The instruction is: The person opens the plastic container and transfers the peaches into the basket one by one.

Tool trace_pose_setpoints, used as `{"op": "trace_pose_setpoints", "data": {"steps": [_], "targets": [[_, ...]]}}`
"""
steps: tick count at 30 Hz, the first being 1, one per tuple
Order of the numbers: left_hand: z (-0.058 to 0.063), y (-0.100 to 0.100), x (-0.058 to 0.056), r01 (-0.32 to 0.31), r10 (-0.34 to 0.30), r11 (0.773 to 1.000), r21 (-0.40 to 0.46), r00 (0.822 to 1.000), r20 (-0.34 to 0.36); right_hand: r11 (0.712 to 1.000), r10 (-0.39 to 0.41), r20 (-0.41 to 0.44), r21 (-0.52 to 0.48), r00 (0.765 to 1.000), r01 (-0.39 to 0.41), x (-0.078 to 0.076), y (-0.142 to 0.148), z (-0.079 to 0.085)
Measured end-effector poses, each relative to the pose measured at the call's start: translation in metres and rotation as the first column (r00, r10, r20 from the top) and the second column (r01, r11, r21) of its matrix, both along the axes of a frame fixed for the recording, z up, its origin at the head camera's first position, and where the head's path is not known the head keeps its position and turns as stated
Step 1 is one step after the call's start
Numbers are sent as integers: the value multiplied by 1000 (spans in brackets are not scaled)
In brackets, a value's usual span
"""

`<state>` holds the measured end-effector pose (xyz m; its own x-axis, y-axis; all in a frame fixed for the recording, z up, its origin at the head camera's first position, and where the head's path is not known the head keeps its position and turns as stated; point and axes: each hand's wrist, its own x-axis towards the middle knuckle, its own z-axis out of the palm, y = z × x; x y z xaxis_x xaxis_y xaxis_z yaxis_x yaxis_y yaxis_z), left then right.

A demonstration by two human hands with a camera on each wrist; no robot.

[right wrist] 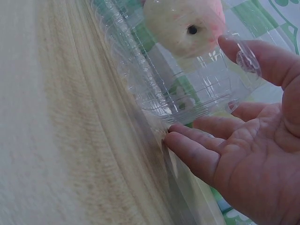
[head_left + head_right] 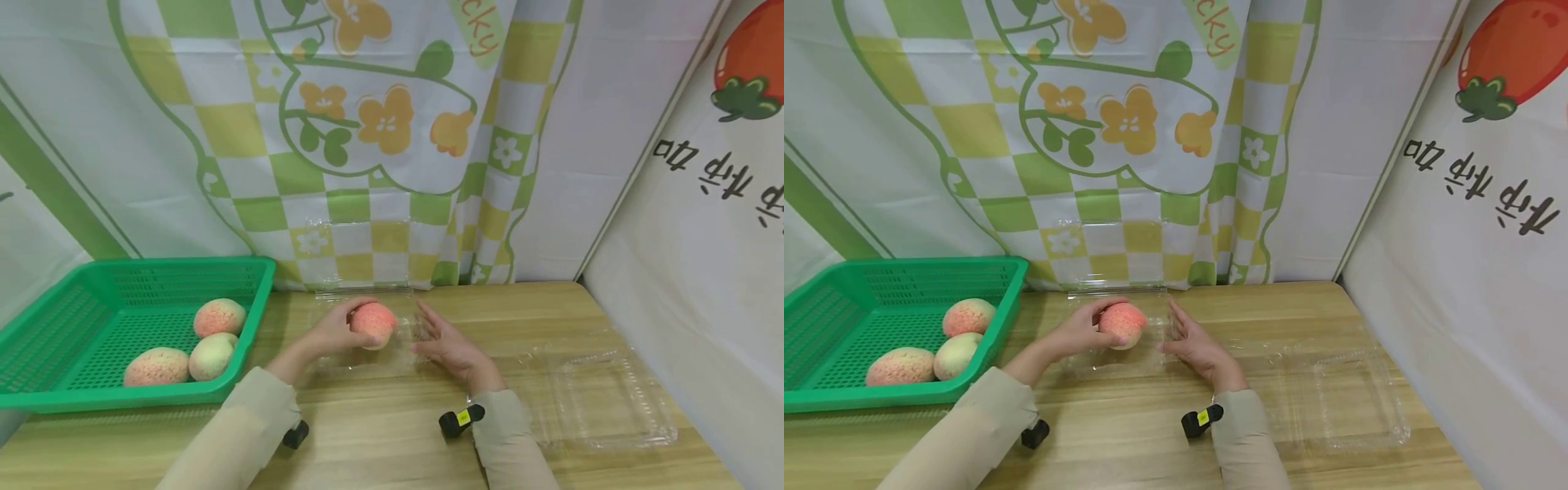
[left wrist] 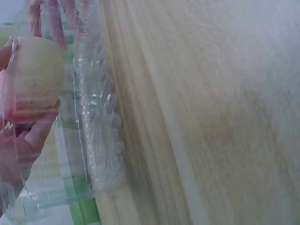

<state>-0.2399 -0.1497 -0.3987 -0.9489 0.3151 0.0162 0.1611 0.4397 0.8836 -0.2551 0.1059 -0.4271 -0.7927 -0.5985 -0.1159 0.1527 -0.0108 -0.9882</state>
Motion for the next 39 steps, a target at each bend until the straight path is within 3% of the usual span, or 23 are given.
{"op": "trace_pose_setpoints", "data": {"steps": [17, 21, 26, 39], "targets": [[29, -26, 16, -60, 67, 988, 143, 997, -47, 1000, -1, 7, -9, 1000, 1, 3, 2, -1], [34, -31, 20, -85, 92, 986, 145, 995, -40, 1000, -10, 3, -3, 1000, 10, 3, 2, -1], [44, -36, 27, -95, 106, 989, 115, 990, -88, 1000, -16, 10, -2, 1000, 16, 4, 2, 0], [74, -61, 57, -104, 120, 988, 115, 983, -141, 1000, 16, 7, 0, 1000, -16, 3, 1, 3]]}}
